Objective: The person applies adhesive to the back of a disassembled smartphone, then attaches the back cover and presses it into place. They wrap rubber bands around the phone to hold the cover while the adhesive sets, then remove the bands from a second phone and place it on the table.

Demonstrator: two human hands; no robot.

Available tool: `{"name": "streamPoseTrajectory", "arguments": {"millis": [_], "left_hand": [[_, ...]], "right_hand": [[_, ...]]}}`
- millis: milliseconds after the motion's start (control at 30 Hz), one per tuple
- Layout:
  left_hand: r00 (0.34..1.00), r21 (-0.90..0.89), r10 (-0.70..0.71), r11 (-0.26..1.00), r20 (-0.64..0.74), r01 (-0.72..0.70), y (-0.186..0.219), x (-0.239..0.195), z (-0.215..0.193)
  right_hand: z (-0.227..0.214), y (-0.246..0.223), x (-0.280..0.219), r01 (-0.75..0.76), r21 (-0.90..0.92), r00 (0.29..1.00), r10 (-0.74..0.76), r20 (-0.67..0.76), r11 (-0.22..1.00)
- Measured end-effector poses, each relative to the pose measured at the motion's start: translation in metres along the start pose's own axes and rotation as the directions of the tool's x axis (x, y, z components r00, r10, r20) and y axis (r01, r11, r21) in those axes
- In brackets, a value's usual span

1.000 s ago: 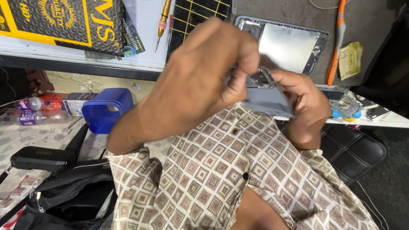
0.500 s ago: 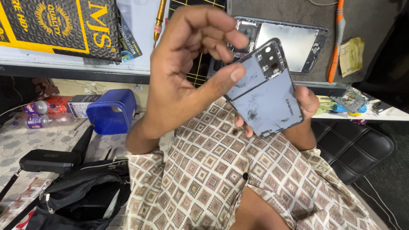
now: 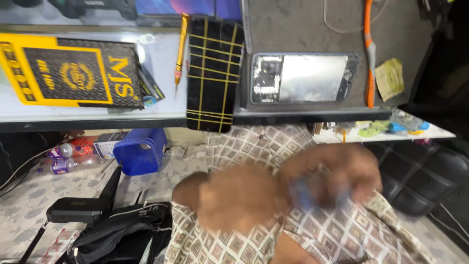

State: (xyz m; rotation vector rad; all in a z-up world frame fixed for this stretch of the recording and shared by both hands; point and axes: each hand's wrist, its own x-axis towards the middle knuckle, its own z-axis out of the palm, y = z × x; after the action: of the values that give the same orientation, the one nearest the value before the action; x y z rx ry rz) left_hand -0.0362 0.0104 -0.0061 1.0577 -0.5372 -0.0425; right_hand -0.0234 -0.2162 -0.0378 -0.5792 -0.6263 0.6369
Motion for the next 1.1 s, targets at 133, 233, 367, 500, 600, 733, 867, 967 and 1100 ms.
{"name": "streamPoseTrajectory", "arguments": {"millis": [133,233,367,500,600,733,867,967,1100], "left_hand": [[0.915,0.075,-0.267,0.95,-0.302,0.302,-0.024,-0.004,-0.006],[0.916,-0.134,-0.361,0.93,-0.174,0.342,-0.028,-0.004,-0.016],[0.944,-0.318,-0.33,0.895,-0.003,0.312,-0.034,0.006,-0.028],[0.934,-0.334,-0.35,0.873,0.078,0.355,-0.039,0.009,-0.039],[0.936,-0.366,-0.337,0.863,0.098,0.349,-0.044,0.011,-0.043],[0.933,-0.402,-0.356,0.849,0.047,0.344,-0.045,0.008,-0.042],[0.975,-0.048,-0.201,0.979,-0.091,0.197,-0.038,0.003,-0.053],[0.939,0.325,-0.026,0.935,-0.342,0.144,-0.023,-0.003,-0.067],[0.933,0.644,0.078,0.743,-0.351,0.18,-0.007,-0.001,-0.082]], "right_hand": [[0.001,-0.001,-0.018,-0.259,-0.291,0.882,0.103,-0.46,0.921],[0.006,-0.004,-0.015,-0.321,-0.801,0.899,-0.102,-0.425,0.505],[0.018,-0.011,0.003,-0.359,-0.912,0.892,-0.213,-0.398,0.198],[0.017,-0.011,0.02,-0.336,-0.939,0.904,-0.252,-0.345,0.079],[0.018,-0.014,0.024,-0.317,-0.948,0.926,-0.214,-0.311,0.002],[0.018,-0.027,0.01,-0.358,-0.933,0.931,-0.087,-0.355,-0.029],[-0.007,-0.045,-0.015,-0.299,-0.954,0.946,-0.14,-0.292,-0.029],[-0.021,-0.059,-0.031,-0.557,-0.83,0.772,-0.369,-0.518,0.001],[-0.02,-0.074,-0.034,-0.664,-0.747,0.668,-0.43,-0.607,0.022]]}}
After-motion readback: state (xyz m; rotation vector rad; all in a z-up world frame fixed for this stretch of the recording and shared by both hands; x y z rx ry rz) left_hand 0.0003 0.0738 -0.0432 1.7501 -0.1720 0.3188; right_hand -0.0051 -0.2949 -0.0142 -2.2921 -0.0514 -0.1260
